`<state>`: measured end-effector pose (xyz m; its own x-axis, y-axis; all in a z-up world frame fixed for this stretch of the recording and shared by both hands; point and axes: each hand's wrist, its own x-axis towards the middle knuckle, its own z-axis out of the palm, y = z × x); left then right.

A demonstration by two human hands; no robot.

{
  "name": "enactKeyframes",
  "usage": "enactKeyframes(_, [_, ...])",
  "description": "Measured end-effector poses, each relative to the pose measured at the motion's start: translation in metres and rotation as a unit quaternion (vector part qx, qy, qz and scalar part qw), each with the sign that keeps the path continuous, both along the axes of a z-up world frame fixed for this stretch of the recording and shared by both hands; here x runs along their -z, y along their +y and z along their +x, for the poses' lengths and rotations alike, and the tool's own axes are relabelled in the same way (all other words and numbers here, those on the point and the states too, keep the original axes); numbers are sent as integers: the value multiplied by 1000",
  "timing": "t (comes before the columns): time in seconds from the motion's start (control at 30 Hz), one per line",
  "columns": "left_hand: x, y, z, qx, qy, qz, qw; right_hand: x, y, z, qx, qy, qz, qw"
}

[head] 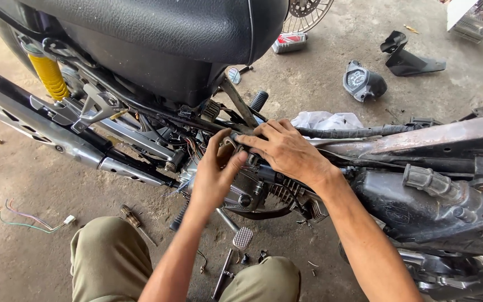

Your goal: Connecting and organizing the electrical wiring harness on a motorcycle engine and frame.

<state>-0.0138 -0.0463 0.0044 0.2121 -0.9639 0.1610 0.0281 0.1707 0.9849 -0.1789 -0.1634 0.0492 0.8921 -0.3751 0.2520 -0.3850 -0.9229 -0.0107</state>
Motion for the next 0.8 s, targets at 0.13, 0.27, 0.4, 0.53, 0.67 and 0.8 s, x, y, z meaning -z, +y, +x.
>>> enactKeyframes(0.13, [36, -2, -11, -232, -404, -107, 879, 9, -8, 4, 3, 4, -66, 998])
enactKeyframes(0.27, [46, -13, -3, -296, -596, -189, 723, 6, -7, 5, 5, 28, -51, 998])
enactKeyframes(0.4, [35, -16, 7, -292, -632, -215, 685, 3, -8, 6, -2, 31, -58, 998])
enactKeyframes(0.53, [30, -15, 7, -236, -701, -166, 652, 17, -15, 7, 11, 42, -67, 997])
enactKeyframes(0.67, [2, -7, 10, -165, -742, -134, 636, 26, -14, 7, 18, 46, -92, 995])
enactKeyframes(0.8, [14, -22, 24, -130, -738, -132, 649, 13, -7, 13, 11, 21, -68, 997])
